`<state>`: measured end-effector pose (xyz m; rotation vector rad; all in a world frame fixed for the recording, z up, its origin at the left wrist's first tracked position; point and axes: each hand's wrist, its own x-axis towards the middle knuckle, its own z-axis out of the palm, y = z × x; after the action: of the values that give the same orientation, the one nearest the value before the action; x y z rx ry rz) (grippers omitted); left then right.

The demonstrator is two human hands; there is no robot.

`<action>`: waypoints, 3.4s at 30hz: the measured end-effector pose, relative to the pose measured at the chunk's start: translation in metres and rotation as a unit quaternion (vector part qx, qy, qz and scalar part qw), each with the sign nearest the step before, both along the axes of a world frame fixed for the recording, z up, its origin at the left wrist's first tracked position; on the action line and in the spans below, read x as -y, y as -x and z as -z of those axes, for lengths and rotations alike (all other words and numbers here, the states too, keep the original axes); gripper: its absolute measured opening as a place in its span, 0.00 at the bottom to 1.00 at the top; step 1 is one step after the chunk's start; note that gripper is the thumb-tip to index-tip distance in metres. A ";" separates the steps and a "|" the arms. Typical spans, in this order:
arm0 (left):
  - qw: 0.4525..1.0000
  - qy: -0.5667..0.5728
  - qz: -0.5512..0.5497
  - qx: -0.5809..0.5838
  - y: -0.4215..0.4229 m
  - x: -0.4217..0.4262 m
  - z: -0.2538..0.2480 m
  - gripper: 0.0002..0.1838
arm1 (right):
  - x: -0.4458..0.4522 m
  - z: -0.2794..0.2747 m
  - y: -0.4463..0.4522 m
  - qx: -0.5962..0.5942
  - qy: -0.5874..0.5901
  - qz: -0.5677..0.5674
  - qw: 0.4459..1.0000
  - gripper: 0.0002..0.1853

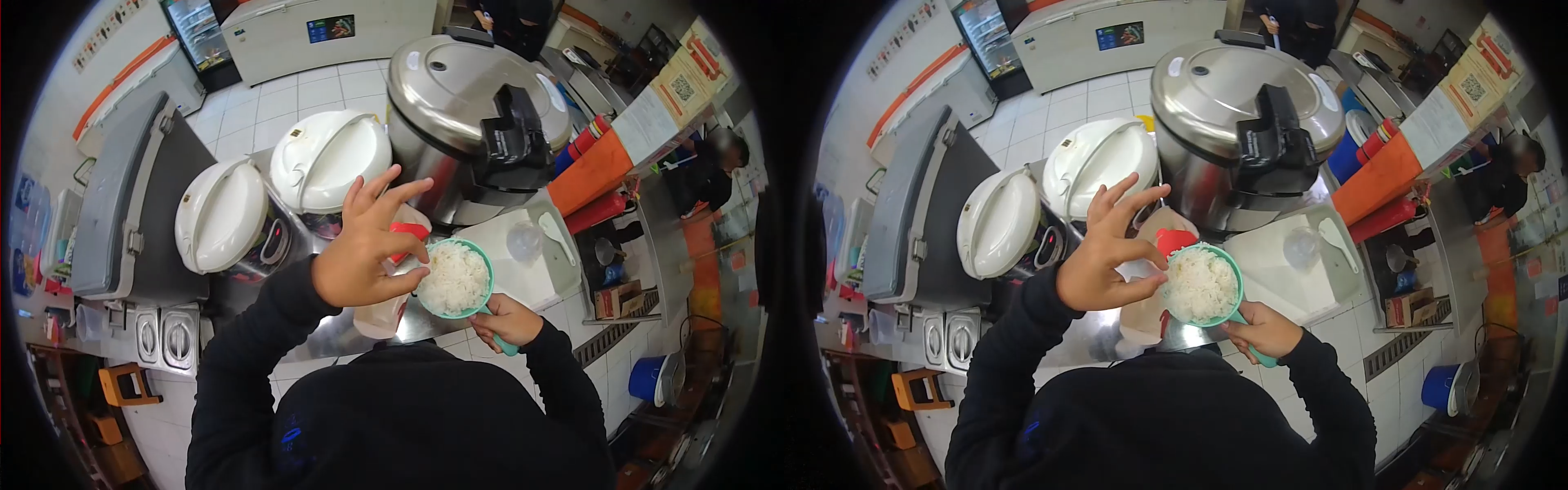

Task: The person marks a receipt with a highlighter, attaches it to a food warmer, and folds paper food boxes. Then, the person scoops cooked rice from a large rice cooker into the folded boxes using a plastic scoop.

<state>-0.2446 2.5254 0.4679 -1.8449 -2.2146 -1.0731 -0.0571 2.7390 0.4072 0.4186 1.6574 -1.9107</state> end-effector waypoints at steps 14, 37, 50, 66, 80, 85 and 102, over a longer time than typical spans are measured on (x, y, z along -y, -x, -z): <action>0.988 0.055 -0.123 -0.078 -0.030 0.049 0.016 0.04 | 0.055 0.023 -0.003 -0.012 0.010 -0.016 1.000 0.10; 0.979 -0.040 0.067 0.191 -0.070 -0.120 0.032 0.05 | -0.078 0.053 -0.109 -0.026 0.077 0.089 0.993 0.10; 0.507 -0.004 0.262 0.821 -0.163 -0.322 0.066 0.08 | -0.212 0.076 -0.258 0.003 0.044 0.342 0.939 0.14; 0.501 -0.094 0.592 0.624 -0.279 -0.326 -0.080 0.05 | -0.239 0.104 -0.277 0.008 0.108 0.371 0.922 0.16; 0.967 0.058 0.062 0.240 -0.151 -0.410 0.227 0.09 | -0.245 0.111 -0.280 0.024 0.091 0.405 0.910 0.15; 0.984 0.126 0.037 0.123 -0.159 -0.429 0.302 0.05 | -0.244 0.110 -0.285 0.026 0.099 0.417 0.903 0.14; 0.972 0.031 0.029 0.231 -0.161 -0.419 0.287 0.14 | -0.218 0.115 -0.246 0.045 0.118 0.386 0.914 0.14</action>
<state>-0.0836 2.9443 0.1812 -1.8408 -2.4628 -1.6043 0.1889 2.9566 0.2920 1.1736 1.2593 -2.5537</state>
